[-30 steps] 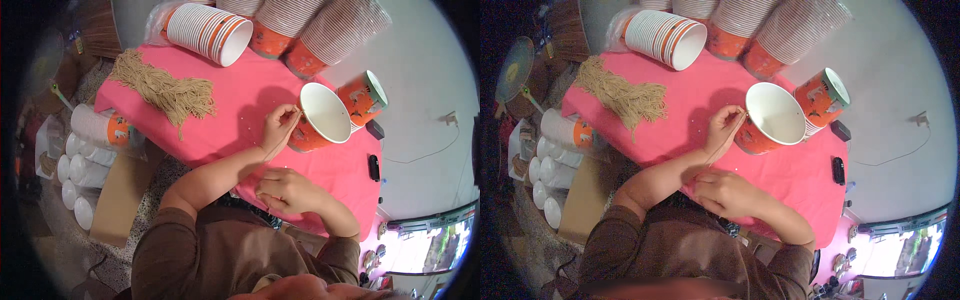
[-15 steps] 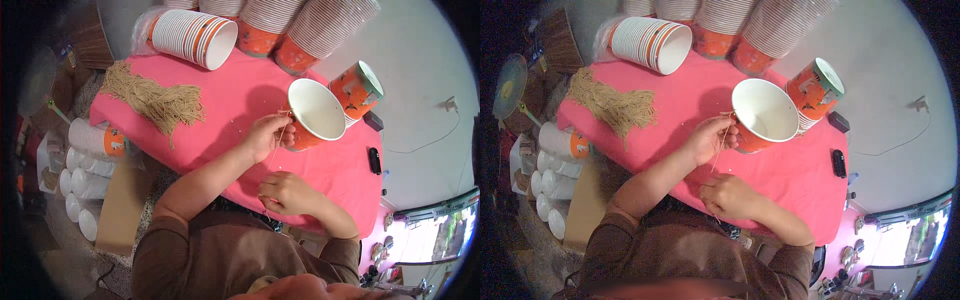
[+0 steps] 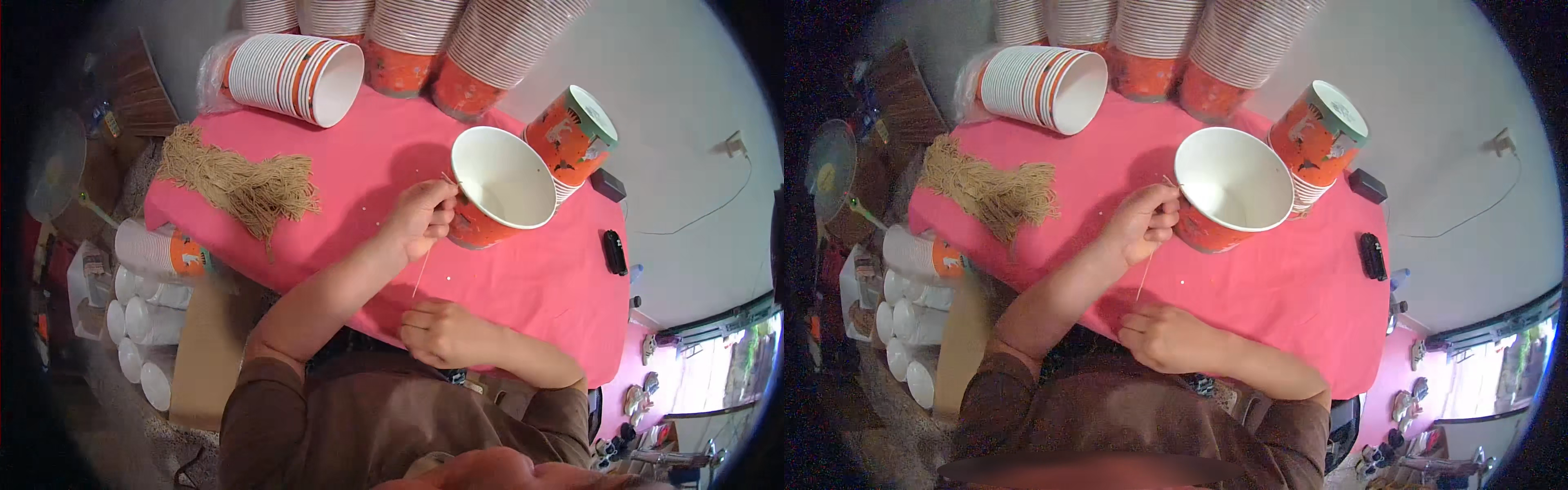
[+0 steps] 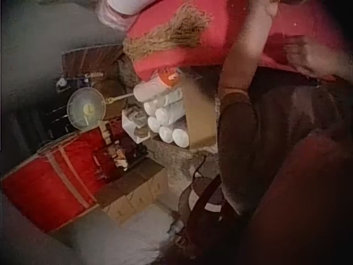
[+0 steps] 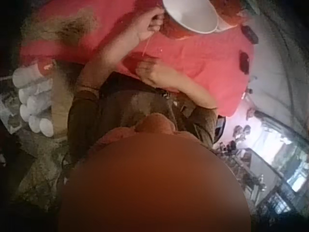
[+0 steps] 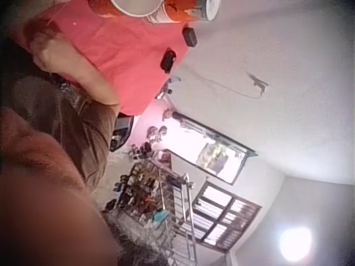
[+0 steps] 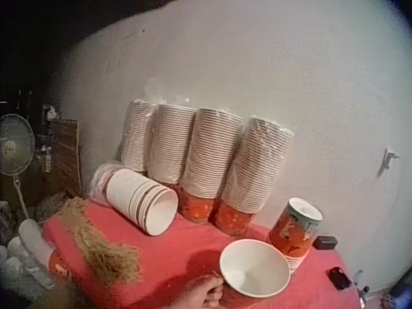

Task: Tie thin cords or ropes to the handles of printed plastic buckets.

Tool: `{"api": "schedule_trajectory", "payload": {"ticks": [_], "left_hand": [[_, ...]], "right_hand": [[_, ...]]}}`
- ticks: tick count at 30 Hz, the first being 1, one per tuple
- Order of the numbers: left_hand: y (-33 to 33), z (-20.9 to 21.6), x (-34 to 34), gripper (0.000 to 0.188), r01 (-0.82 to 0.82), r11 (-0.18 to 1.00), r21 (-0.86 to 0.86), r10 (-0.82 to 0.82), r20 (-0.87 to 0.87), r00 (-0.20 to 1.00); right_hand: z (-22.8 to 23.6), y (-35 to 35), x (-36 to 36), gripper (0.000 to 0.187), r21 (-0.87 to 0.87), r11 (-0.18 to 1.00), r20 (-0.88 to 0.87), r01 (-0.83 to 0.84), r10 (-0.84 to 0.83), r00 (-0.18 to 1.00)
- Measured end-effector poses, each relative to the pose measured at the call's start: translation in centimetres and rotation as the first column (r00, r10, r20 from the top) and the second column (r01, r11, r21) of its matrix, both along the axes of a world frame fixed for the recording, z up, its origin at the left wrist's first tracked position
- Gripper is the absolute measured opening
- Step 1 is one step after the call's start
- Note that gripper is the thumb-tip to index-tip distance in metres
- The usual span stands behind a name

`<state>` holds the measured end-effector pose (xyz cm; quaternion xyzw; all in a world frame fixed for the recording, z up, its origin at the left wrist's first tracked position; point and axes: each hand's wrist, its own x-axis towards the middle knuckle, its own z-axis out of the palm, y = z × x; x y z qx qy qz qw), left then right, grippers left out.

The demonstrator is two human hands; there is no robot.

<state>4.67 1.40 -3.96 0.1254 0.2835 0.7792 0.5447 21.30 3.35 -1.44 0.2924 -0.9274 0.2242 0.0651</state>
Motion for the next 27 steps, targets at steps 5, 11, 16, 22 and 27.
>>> {"api": "schedule_trajectory", "payload": {"ticks": [5, 11, 16, 22, 27], "left_hand": [[0.1, 1.0, 0.1, 0.01, 0.028, 0.999, -0.04, -0.032, -0.092, 0.995], [-0.4, 1.6, -3.2, 0.009, 0.005, 0.992, -0.127, -0.03, -0.198, 0.98], [-1.1, 2.3, -9.6, 0.021, -0.096, 0.993, -0.072, 0.066, -0.34, 0.938], [-4.3, 4.0, -10.5, 0.02, -0.655, 0.731, 0.191, 0.588, -0.664, 0.463], [-7.2, 6.0, -4.0, 0.023, -0.283, 0.948, 0.147, 0.289, -0.767, 0.572]], "right_hand": [[-0.7, -0.4, -0.1, 0.016, -0.03, 0.999, -0.105, -0.019, 0.016, 0.994], [1.8, 0.1, 1.6, 0.012, -0.108, 0.973, -0.057, 0.206, -0.213, 0.975], [5.8, 1.8, 2.2, 0.01, -0.485, 0.851, 0.188, 0.203, -0.125, 0.974], [9.5, 4.7, 0.6, 0.011, -0.83, 0.421, 0.384, 0.366, -0.044, 0.922], [9.9, 6.9, -3.1, 0.014, -0.952, 0.235, 0.183, 0.195, -0.075, 0.98]]}}
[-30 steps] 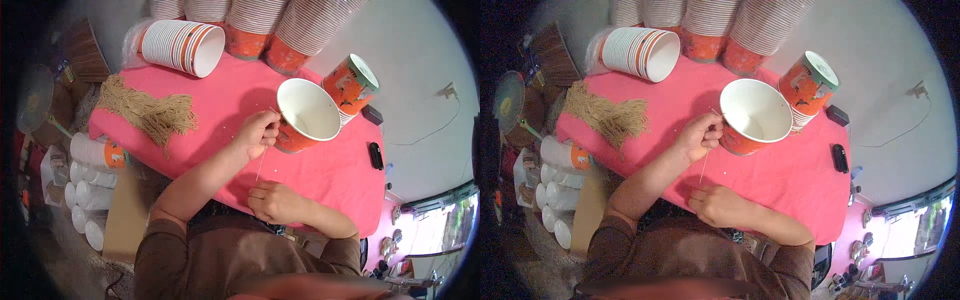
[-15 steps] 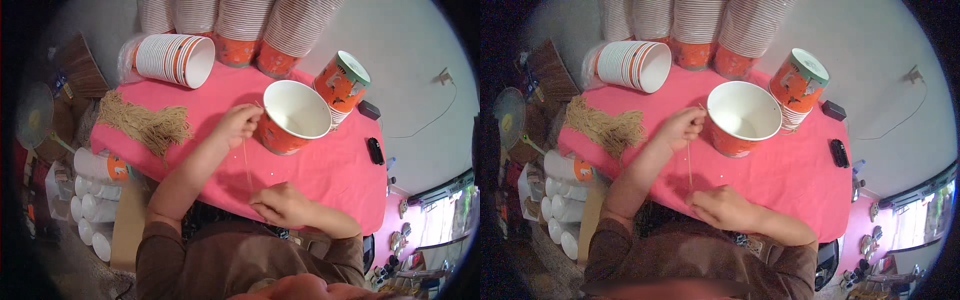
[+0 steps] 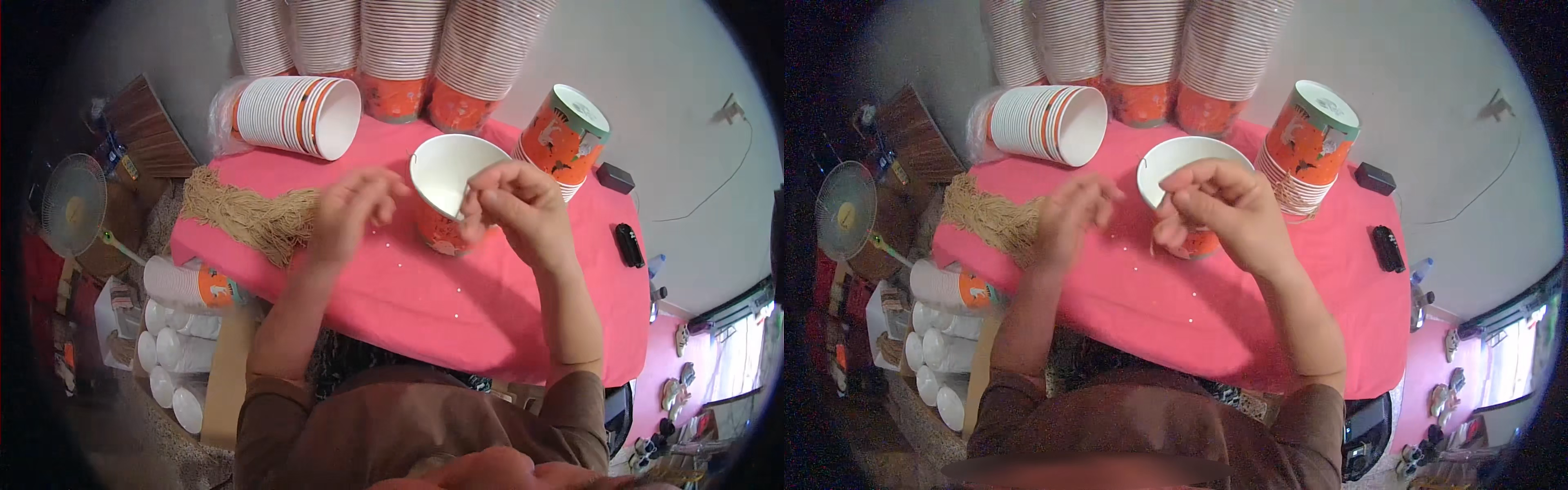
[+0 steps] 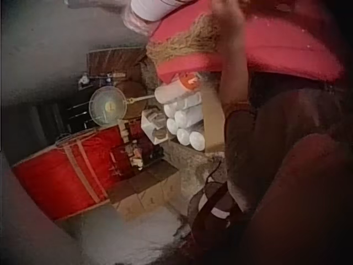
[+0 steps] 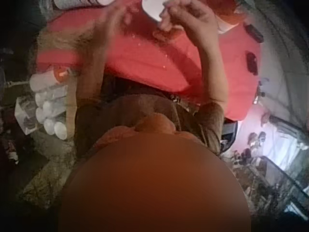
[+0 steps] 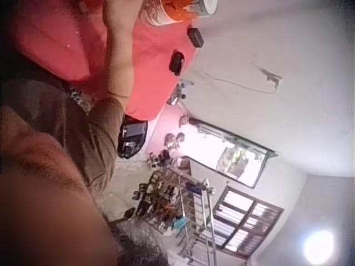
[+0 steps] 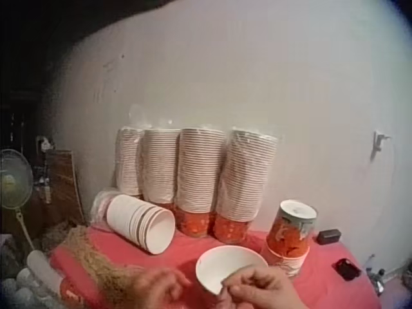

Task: Tie thin cords or ropes to the handles of printed plastic buckets.

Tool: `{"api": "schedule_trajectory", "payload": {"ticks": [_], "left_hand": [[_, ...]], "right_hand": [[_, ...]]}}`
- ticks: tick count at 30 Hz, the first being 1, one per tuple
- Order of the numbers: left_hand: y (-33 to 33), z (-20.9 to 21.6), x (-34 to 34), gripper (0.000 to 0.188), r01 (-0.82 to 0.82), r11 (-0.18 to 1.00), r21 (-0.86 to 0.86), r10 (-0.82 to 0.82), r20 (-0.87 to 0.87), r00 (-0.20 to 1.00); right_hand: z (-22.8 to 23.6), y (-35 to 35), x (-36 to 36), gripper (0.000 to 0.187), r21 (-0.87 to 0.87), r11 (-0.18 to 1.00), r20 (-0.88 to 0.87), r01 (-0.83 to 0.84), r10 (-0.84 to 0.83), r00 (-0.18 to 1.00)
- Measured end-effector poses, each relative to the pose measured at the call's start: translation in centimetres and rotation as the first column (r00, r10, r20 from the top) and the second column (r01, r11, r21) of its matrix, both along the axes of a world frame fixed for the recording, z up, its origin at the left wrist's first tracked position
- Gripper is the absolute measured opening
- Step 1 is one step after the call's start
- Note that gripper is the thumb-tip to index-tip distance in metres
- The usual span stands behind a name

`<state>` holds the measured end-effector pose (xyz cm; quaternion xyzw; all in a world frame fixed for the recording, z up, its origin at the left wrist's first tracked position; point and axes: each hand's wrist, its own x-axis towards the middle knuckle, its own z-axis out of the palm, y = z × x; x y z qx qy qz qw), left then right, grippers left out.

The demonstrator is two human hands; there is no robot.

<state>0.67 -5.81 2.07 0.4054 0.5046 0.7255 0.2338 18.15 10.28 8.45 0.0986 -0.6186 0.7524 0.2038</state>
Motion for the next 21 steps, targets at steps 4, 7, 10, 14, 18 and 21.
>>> {"api": "schedule_trajectory", "payload": {"ticks": [4, 7, 10, 14, 18, 21], "left_hand": [[-0.3, 1.0, 4.1, 0.024, 0.218, 0.973, -0.08, -0.206, 0.138, 0.969], [-0.4, 0.4, 4.2, 0.022, 0.325, 0.945, -0.037, -0.305, 0.262, 0.916], [-0.6, -0.5, 3.6, 0.021, 0.401, 0.916, 0.022, -0.383, 0.347, 0.856], [-0.6, -0.3, 3.6, 0.016, 0.18, 0.969, -0.17, -0.16, 0.129, 0.979], [-0.6, 0.0, 3.7, 0.014, -0.043, 0.962, -0.268, 0.009, -0.128, 0.992], [-0.3, 0.8, 5.3, 0.013, -0.142, 0.972, -0.186, 0.071, -0.342, 0.937]], "right_hand": [[-0.7, 0.2, -1.8, 0.014, -0.041, 0.998, -0.037, 0.05, -0.051, 0.998], [-1.2, 0.4, -2.1, 0.015, -0.084, 0.992, -0.066, 0.092, -0.098, 0.993], [-1.6, 1.0, -2.2, 0.014, -0.078, 0.99, -0.041, 0.115, -0.118, 0.992], [-1.9, 1.3, -1.7, 0.017, 0.134, 0.931, -0.018, 0.338, -0.339, 0.941], [-1.9, 1.2, -0.5, 0.04, 0.588, 0.652, -0.156, 0.479, -0.49, 0.858], [-0.4, -1.5, 0.7, 0.054, 0.439, 0.897, 0.204, 0.056, -0.161, 0.966]]}}
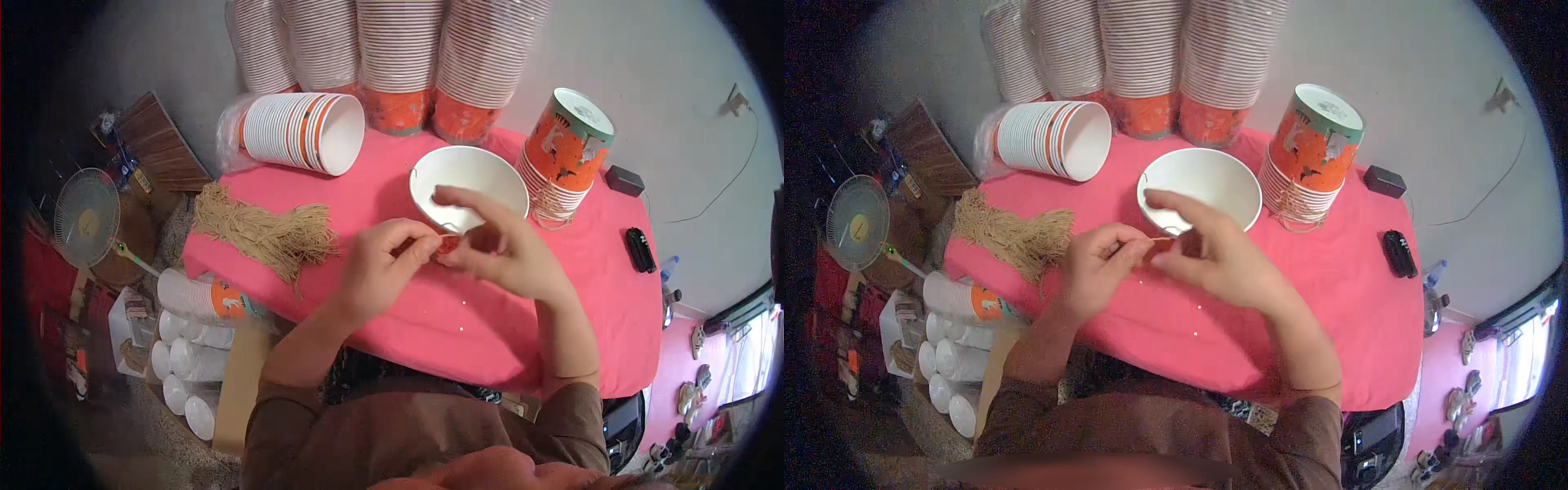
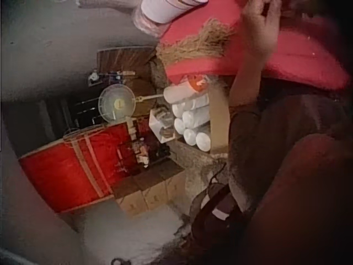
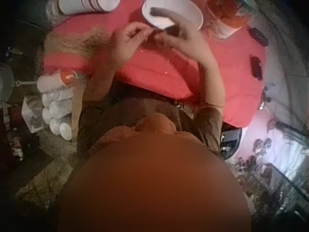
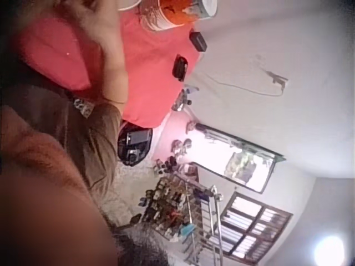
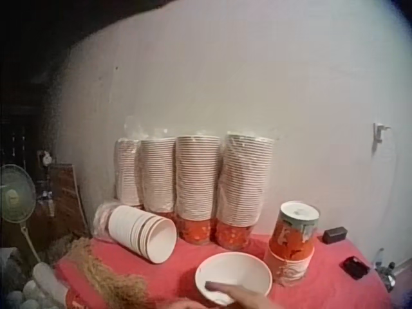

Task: Tie thin cords or ropes to the handles of printed plastic buckets.

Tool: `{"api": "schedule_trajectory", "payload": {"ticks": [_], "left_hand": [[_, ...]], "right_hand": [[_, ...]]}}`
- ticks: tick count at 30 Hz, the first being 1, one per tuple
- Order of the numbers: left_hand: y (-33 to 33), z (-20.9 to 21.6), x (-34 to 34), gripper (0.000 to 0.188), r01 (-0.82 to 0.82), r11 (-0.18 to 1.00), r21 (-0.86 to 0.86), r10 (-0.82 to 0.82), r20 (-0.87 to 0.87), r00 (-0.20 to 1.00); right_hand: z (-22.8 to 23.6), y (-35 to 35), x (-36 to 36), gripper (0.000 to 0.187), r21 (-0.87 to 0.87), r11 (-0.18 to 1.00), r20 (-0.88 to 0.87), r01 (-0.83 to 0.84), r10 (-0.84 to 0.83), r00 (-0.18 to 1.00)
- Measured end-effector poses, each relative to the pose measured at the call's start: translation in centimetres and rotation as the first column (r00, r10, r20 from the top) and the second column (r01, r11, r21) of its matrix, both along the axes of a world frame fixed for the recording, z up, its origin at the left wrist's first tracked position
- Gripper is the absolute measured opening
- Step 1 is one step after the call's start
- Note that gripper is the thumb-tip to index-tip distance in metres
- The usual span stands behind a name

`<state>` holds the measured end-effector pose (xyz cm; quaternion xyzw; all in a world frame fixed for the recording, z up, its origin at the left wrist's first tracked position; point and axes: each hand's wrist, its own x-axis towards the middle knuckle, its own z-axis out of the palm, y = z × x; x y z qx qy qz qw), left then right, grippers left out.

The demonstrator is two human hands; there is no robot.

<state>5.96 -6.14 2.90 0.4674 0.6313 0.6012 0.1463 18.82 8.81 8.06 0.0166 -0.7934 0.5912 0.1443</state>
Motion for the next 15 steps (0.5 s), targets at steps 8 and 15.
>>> {"api": "schedule_trajectory", "payload": {"ticks": [8, 15], "left_hand": [[0.3, 1.6, 1.2, 0.008, -0.039, 0.999, 0.001, 0.037, -0.35, 0.936], [3.2, -1.4, 2.9, 0.028, 0.024, 0.996, 0.088, 0.033, -0.589, 0.808]], "right_hand": [[-0.9, 1.2, 0.2, 0.012, 0.044, 0.997, -0.031, 0.064, -0.062, 0.998], [-0.4, 4.5, 0.0, 0.008, 0.072, 0.898, -0.414, 0.434, -0.37, 0.832]]}}
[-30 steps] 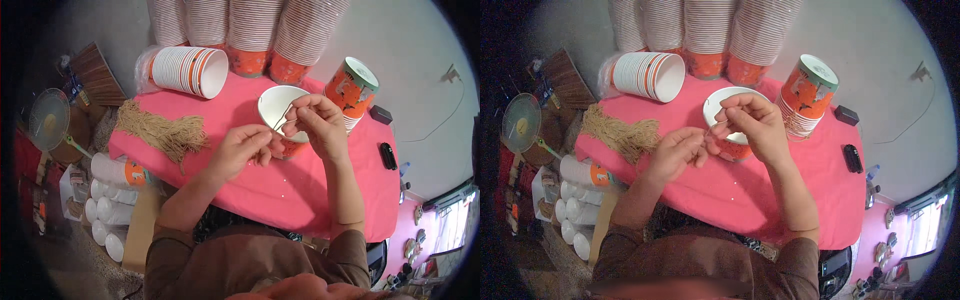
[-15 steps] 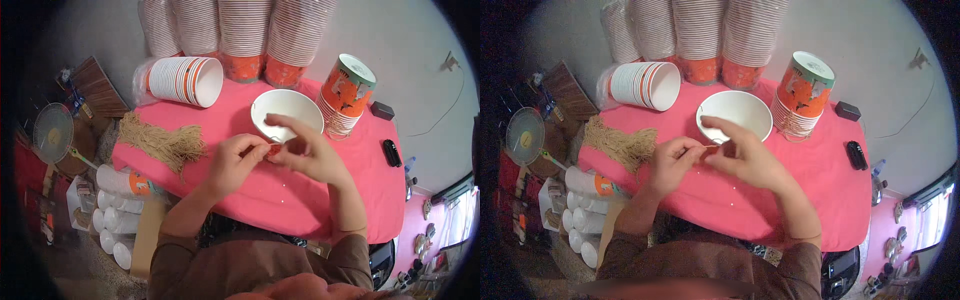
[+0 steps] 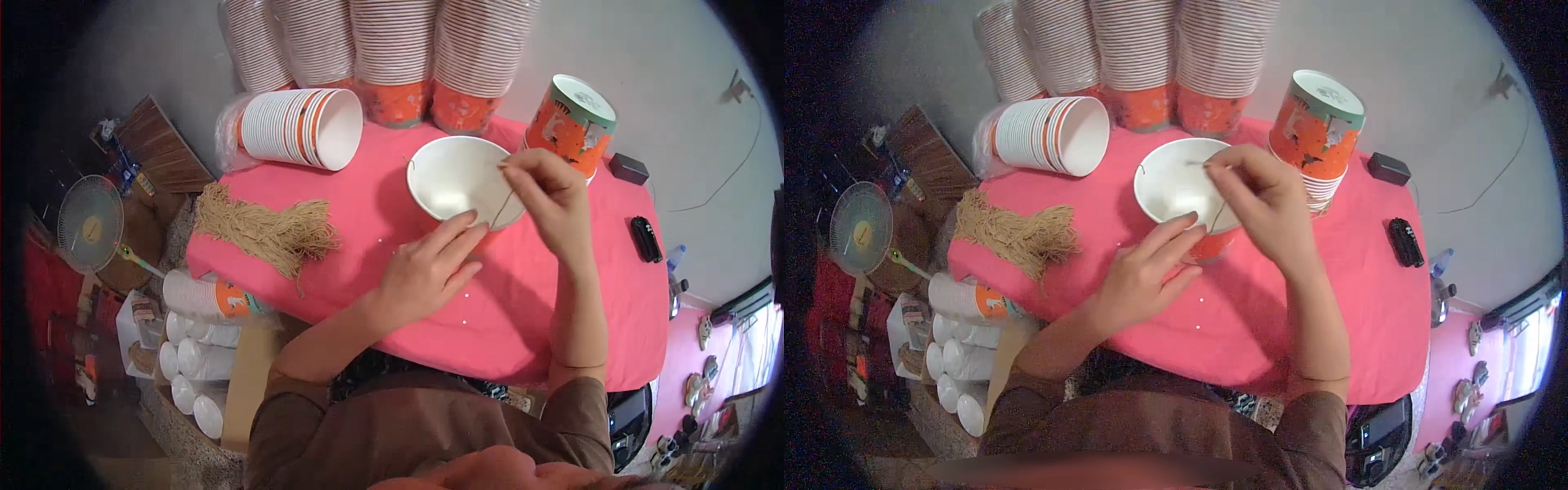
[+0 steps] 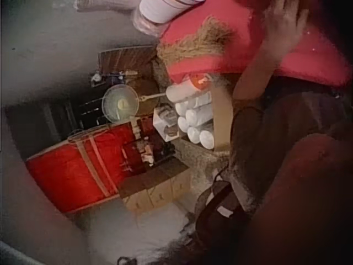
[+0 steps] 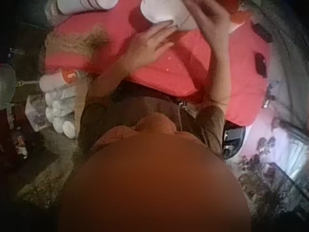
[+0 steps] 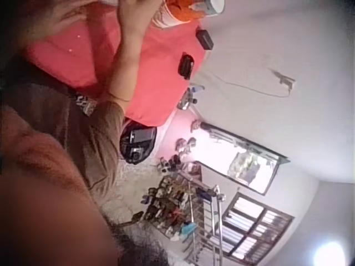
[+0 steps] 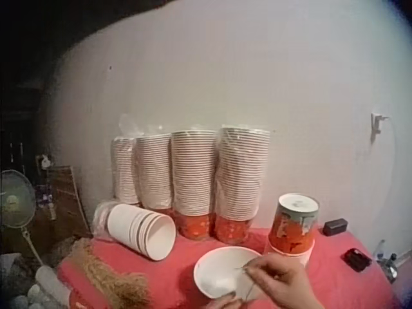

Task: Tie thin cords or ropes to the handles of printed plastic buckets.

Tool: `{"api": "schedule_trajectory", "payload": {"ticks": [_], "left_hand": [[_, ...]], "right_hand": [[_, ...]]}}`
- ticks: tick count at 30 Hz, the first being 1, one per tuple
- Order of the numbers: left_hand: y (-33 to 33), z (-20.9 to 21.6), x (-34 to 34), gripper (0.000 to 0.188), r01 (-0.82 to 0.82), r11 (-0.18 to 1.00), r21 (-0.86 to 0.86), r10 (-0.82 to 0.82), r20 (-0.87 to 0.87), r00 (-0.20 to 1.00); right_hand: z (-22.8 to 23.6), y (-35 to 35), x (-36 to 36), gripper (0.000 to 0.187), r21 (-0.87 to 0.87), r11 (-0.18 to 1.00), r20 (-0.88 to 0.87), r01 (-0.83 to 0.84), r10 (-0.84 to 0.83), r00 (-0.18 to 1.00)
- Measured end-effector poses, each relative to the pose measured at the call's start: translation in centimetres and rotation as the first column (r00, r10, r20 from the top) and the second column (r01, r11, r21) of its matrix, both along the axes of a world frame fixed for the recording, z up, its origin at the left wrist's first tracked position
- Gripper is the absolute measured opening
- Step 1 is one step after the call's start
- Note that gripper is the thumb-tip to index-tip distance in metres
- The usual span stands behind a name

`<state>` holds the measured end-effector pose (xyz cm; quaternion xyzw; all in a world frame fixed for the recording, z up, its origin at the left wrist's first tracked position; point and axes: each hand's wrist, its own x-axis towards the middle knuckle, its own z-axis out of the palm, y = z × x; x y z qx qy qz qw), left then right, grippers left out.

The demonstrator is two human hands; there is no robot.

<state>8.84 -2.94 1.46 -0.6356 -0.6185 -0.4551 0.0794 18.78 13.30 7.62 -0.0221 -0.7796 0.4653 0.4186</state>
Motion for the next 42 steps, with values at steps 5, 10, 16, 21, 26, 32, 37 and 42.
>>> {"api": "schedule_trajectory", "payload": {"ticks": [5, 10, 16, 21, 26, 32, 37, 42], "left_hand": [[-0.8, -0.3, -3.4, 0.028, -0.091, 0.996, -0.01, 0.09, -0.064, 0.994], [-1.5, 1.5, -6.7, 0.04, -0.128, 0.992, 0.008, 0.126, 0.12, 0.985], [-2.1, 1.3, -7.8, 0.035, -0.357, 0.93, 0.093, 0.366, -0.111, 0.924], [-2.1, 0.3, -5.2, 0.024, -0.13, 0.983, 0.133, 0.149, -0.147, 0.978], [-1.5, 0.4, -1.1, 0.025, -0.065, 0.998, 0.012, 0.066, -0.11, 0.992], [-1.5, -1.3, -3.5, 0.021, -0.037, 0.996, 0.078, 0.053, -0.211, 0.976], [-2.2, -2.0, -4.0, 0.022, 0.038, 0.989, 0.144, 0.023, -0.397, 0.917], [-2.2, -2.0, -4.2, 0.023, 0.071, 0.978, 0.198, 0.043, -0.517, 0.855]], "right_hand": [[1.4, 1.2, 2.0, 0.009, -0.073, 0.995, -0.116, 0.068, -0.077, 0.99], [1.1, 1.2, 1.6, 0.013, -0.023, 0.999, -0.039, 0.036, -0.037, 0.999], [1.8, 2.2, 2.7, 0.015, -0.054, 0.971, -0.33, 0.234, -0.239, 0.913], [2.2, 1.9, 4.4, 0.011, 0.215, 0.945, -0.224, 0.246, -0.197, 0.954], [1.0, 0.9, 1.8, 0.009, 0.457, 0.877, 0.298, -0.147, 0.005, 0.955], [-0.6, 0.8, 1.0, 0.004, 0.528, 0.752, 0.537, -0.395, 0.065, 0.841], [-0.9, -0.2, 1.2, 0.005, 0.516, 0.738, 0.631, -0.436, 0.016, 0.775], [-1.4, -1.2, 1.3, 0.013, 0.551, 0.723, 0.63, -0.417, -0.032, 0.776]]}}
